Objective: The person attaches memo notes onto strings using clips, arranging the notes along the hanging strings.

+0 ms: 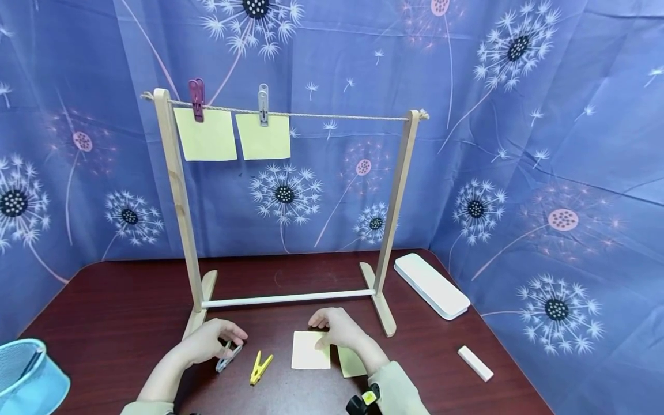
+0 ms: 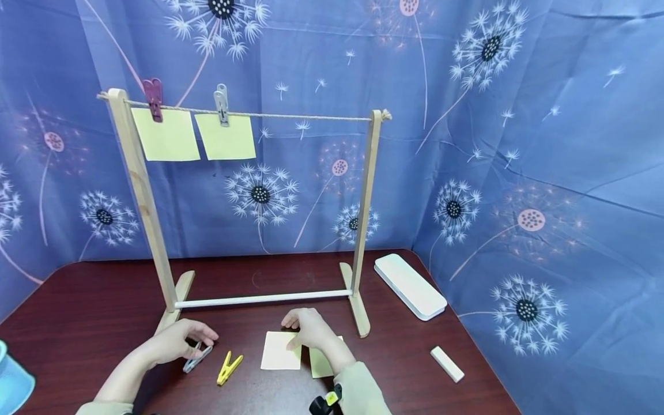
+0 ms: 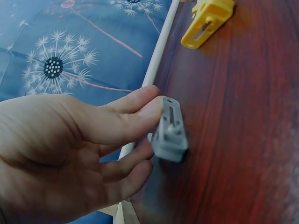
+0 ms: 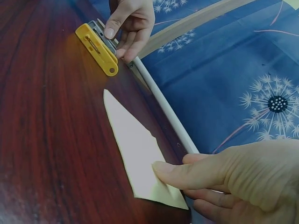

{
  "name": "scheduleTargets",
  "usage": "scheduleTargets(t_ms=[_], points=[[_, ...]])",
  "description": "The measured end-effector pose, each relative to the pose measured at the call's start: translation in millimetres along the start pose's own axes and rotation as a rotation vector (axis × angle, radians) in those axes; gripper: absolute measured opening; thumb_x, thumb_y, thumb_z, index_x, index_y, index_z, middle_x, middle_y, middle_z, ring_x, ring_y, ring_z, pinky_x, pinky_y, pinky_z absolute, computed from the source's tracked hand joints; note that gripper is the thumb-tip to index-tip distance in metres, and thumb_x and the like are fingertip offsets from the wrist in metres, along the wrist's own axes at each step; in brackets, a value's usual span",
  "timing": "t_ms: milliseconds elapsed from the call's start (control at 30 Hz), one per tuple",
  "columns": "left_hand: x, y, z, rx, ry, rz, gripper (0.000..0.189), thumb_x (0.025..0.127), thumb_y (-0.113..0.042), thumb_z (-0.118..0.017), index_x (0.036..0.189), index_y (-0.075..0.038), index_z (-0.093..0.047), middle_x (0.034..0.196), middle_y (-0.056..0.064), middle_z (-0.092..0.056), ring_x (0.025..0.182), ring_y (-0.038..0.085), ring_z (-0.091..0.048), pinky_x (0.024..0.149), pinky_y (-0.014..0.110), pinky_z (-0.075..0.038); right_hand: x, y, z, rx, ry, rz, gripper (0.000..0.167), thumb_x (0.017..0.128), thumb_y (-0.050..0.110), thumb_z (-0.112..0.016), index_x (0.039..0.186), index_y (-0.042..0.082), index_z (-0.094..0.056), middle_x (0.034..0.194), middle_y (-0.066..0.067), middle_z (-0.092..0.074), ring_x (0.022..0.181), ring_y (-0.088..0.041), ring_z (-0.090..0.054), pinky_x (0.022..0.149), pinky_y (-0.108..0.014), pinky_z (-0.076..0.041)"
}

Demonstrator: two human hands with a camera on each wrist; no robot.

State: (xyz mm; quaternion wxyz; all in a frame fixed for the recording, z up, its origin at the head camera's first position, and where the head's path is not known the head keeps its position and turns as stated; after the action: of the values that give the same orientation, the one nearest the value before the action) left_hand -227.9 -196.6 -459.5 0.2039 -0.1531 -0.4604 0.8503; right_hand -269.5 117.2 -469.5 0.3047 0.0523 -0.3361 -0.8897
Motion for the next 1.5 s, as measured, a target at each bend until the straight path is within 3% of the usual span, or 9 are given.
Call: scheduleTargets(t_ms=[233,367,467,567,700,800,1033,1267,1500], points=[[2.3,-0.6,-4.9,0.077,-0.076,-0.045,0.035,0.072,0.017,-0.06,0.104,0.006,-0.067,0.096,0.015,-0.072,0.096,0.029,-0.064,0.067,0.023,-0.047,0.4,-3,-2,-0.056,-0.08,-0.035,0.032,0.07,0.003,-0.085,0.098,0.004,-0.07,0.096,-0.006,-0.071,0.089,-0.022,-0.064,0.081,-0.029,-0.051],[3.1,-2.2,-6.3,0.156,-0.159,-0.059,0.029,0.076,0.013,-0.064,0.104,0.003,-0.069,0.1,0.014,-0.072,0.097,0.032,-0.065,0.074,0.032,-0.05,-0.1,0,1,-0.097,-0.099,-0.014,0.032,0.073,0.009,-0.085,0.1,0.005,-0.07,0.097,-0.006,-0.071,0.093,-0.022,-0.065,0.083,-0.03,-0.052],[3.5,-4.8,-5.8,0.186,-0.238,-0.014,0.026,0.078,0.003,-0.073,0.104,0.003,-0.069,0.103,0.015,-0.071,0.096,0.032,-0.065,0.079,0.039,-0.052,-1.5,4,5,-0.093,-0.076,0.027,0.04,0.071,0.013,-0.086,0.106,0.003,-0.069,0.102,-0.008,-0.071,0.098,-0.025,-0.066,0.088,-0.033,-0.052],[4.3,-7.9,-4.9,0.188,-0.29,0.088,0.035,0.074,-0.006,-0.081,0.105,0.005,-0.069,0.1,0.016,-0.07,0.09,0.028,-0.065,0.076,0.038,-0.052,-2.9,8,7,-0.11,-0.012,0.033,0.054,0.068,0.019,-0.089,0.115,0.003,-0.067,0.111,-0.009,-0.07,0.106,-0.025,-0.064,0.093,-0.032,-0.05],[5.1,-11.5,-6.1,0.217,-0.299,0.24,0.047,0.068,-0.013,-0.088,0.106,0.006,-0.067,0.093,0.011,-0.068,0.086,0.023,-0.062,0.074,0.035,-0.051,-4.0,9,5,-0.187,0.07,0.024,0.073,0.061,0.025,-0.093,0.123,0.004,-0.062,0.119,-0.006,-0.068,0.109,-0.018,-0.061,0.094,-0.026,-0.048],[4.8,-13.5,-8.5,0.233,-0.3,0.308,0.05,0.065,-0.014,-0.09,0.104,0.006,-0.066,0.09,0.008,-0.065,0.084,0.02,-0.06,0.073,0.033,-0.05,-4.2,8,2,-0.245,0.093,0.047,0.08,0.056,0.026,-0.095,0.125,0.003,-0.061,0.121,-0.007,-0.066,0.111,-0.018,-0.06,0.096,-0.025,-0.046],[4.7,-13.3,-10.3,0.227,-0.306,0.319,0.043,0.064,-0.011,-0.089,0.096,0.005,-0.065,0.085,0.007,-0.061,0.077,0.016,-0.057,0.067,0.029,-0.048,-3.7,8,-1,-0.275,0.08,0.097,0.081,0.055,0.025,-0.096,0.124,0.001,-0.061,0.118,-0.007,-0.067,0.11,-0.018,-0.06,0.097,-0.025,-0.046],[5.0,-11.9,-10.7,0.218,-0.309,0.324,0.037,0.064,-0.008,-0.088,0.092,0.003,-0.065,0.082,0.005,-0.06,0.073,0.015,-0.056,0.064,0.027,-0.047,-2.2,7,-1,-0.197,0.068,0.044,0.072,0.058,0.02,-0.094,0.122,0.005,-0.064,0.117,-0.005,-0.068,0.106,-0.015,-0.061,0.093,-0.024,-0.047],[4.3,-13.5,-11.3,0.21,-0.337,0.308,0.035,0.064,-0.007,-0.088,0.09,0.002,-0.065,0.08,0.005,-0.06,0.072,0.015,-0.055,0.063,0.027,-0.046,-1.2,5,-1,-0.213,0.083,0.046,0.066,0.062,0.02,-0.092,0.121,0.006,-0.066,0.117,-0.006,-0.069,0.107,-0.015,-0.063,0.093,-0.024,-0.048]])
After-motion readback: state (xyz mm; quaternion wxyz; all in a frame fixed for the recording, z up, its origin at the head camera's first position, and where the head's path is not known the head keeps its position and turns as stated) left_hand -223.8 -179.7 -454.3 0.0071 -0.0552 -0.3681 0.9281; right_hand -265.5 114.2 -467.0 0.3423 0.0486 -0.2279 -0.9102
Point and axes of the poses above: each hand's wrist, its own x-axis towards the middle knuckle, its own z-axis out of the back of the hand, y = z × x, the point moved 1 cm from there along x, towards the middle knuckle
